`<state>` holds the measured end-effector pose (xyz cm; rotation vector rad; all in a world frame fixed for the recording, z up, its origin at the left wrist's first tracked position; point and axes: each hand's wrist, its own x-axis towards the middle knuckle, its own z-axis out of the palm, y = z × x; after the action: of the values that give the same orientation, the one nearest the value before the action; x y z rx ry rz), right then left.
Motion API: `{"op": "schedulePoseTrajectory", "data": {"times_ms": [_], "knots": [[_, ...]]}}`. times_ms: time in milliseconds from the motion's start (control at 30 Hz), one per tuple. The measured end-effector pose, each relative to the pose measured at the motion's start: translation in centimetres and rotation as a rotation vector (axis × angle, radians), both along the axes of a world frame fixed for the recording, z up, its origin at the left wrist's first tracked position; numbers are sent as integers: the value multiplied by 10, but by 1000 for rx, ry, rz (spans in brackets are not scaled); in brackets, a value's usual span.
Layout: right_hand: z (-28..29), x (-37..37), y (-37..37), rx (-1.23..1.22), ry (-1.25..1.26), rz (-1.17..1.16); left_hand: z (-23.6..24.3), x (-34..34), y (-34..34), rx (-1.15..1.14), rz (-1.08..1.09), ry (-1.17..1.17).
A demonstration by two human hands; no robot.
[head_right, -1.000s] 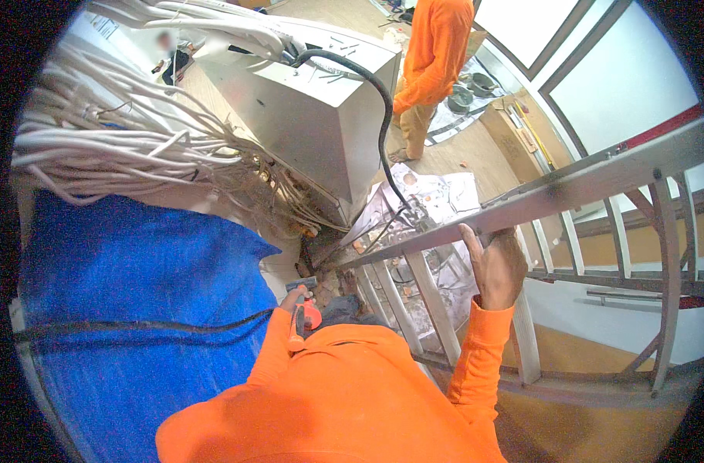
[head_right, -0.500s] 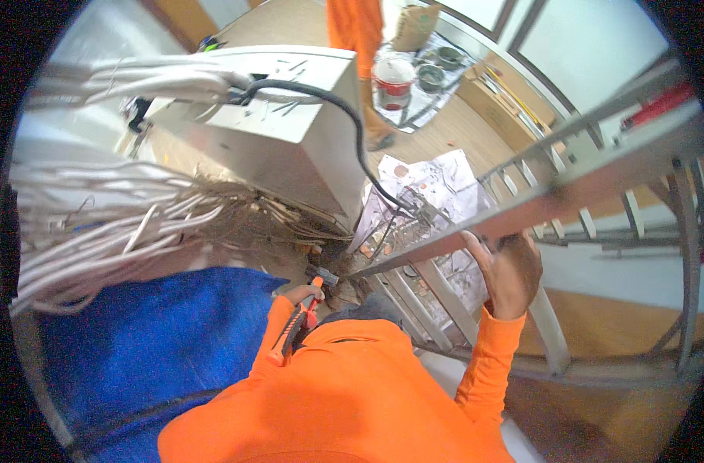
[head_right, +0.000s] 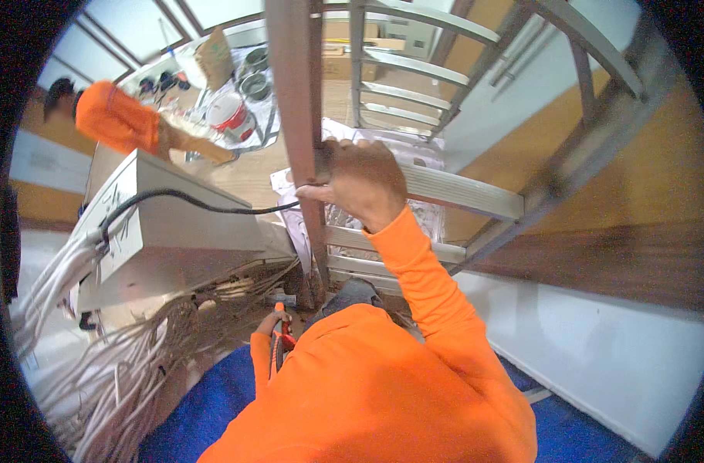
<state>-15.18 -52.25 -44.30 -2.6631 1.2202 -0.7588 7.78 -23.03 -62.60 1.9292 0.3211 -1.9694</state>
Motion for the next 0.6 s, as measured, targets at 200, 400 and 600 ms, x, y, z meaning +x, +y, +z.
{"op": "schedulePoseTrajectory", "data": {"times_ms": [200,400,600], "knots": [[5,37,-1,103,-36,78,4,2,28,-74,193,-179],[-3,21,11,143,11,-89,-166,24,54,-540,-12,45],[-2,26,21,214,139,-129,-206,-7,73,-372,366,4]]}}
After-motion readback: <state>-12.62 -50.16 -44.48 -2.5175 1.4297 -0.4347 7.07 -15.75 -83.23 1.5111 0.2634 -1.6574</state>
